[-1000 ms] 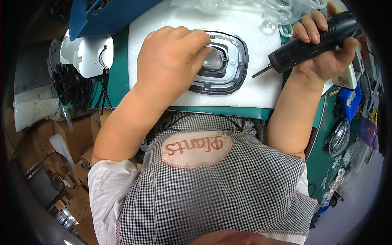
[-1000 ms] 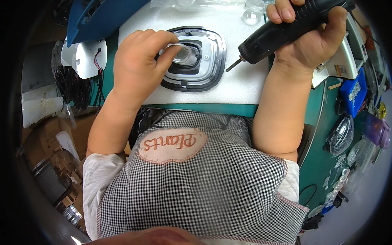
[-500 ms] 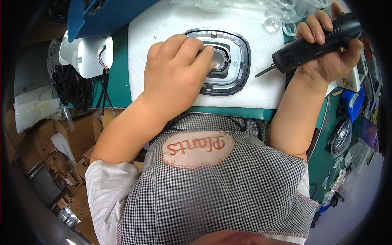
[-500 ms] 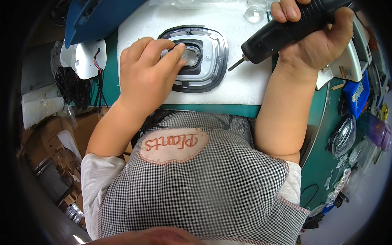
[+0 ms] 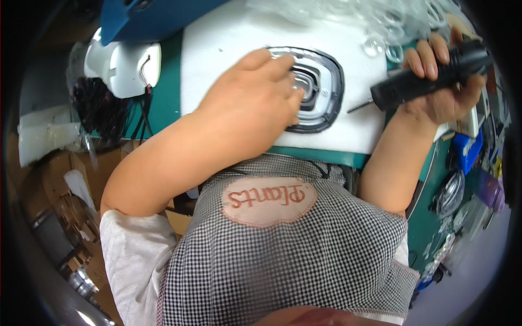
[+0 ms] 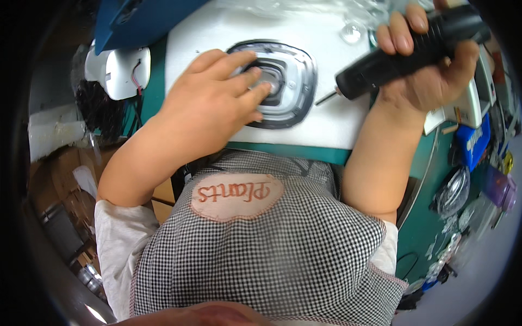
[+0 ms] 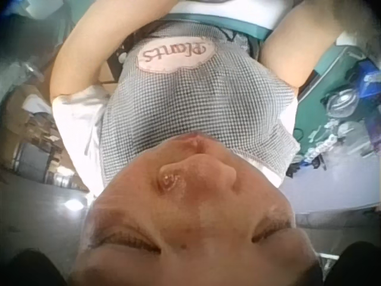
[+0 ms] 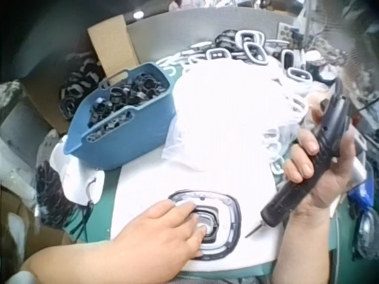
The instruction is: The person assembles electronic housing components by securing a circuit board and wiring inside a plastic housing with mounting screws and plastic rings, using an electric screwdriver.
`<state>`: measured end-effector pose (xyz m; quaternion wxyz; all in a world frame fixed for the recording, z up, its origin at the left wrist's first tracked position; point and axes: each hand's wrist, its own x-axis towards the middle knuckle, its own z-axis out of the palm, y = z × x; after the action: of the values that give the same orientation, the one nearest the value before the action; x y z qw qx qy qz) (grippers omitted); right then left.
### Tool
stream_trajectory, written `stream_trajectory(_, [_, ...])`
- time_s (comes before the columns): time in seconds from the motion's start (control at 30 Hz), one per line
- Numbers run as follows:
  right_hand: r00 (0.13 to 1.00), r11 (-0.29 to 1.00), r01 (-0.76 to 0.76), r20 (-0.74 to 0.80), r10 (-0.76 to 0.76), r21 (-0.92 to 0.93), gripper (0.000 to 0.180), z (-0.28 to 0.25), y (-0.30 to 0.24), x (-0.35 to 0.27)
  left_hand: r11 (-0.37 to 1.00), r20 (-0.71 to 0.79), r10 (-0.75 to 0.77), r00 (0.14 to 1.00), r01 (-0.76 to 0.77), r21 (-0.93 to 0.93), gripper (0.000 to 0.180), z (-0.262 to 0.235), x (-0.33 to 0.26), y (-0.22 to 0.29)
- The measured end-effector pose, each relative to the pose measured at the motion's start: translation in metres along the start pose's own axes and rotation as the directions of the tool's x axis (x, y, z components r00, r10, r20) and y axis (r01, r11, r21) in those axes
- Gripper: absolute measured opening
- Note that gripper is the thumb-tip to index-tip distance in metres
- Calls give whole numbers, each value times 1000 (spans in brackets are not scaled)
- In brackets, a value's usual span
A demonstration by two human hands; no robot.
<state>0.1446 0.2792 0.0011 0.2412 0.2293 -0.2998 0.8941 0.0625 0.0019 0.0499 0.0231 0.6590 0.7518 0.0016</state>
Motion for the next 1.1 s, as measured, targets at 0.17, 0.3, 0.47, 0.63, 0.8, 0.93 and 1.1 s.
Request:
stream_trajectory(0.17, [999, 998, -40, -13, 39, -49, 72, 4, -13, -3, 999, -136, 25, 990, -27, -18, 31, 7, -5, -5])
stream_trajectory(0.3, [994, 995, -12, -109, 1, -101, 73, 11, -2, -8, 995, -475, -39, 879, -11, -101, 33, 0, -26, -16])
stream_trajectory(0.47, [989, 987, 5, -143, -28, -161, 73, 22, 3, -9, 978, -761, -68, 646, 193, 77, 22, -65, -62, -83])
stream_trajectory(0.63, [987, 983, -1, -157, -28, -184, 70, 24, 7, -4, 765, -571, -543, 615, 643, -36, 19, -103, -70, -165])
stream_trajectory(0.8, [984, 964, -3, -171, -44, -265, 72, 21, 8, -4, 608, -24, -794, 607, 794, -16, 28, -96, -27, -226])
stream_trajectory(0.93, [990, 976, -16, -139, -14, -216, 68, 19, 13, -1, 465, 22, -884, 467, 876, 125, 47, -53, 4, -273])
stream_trajectory(1.1, [991, 972, 7, -125, -37, -233, 67, 23, 14, 0, 546, 146, -836, 528, 828, 132, 48, -40, 14, -284])
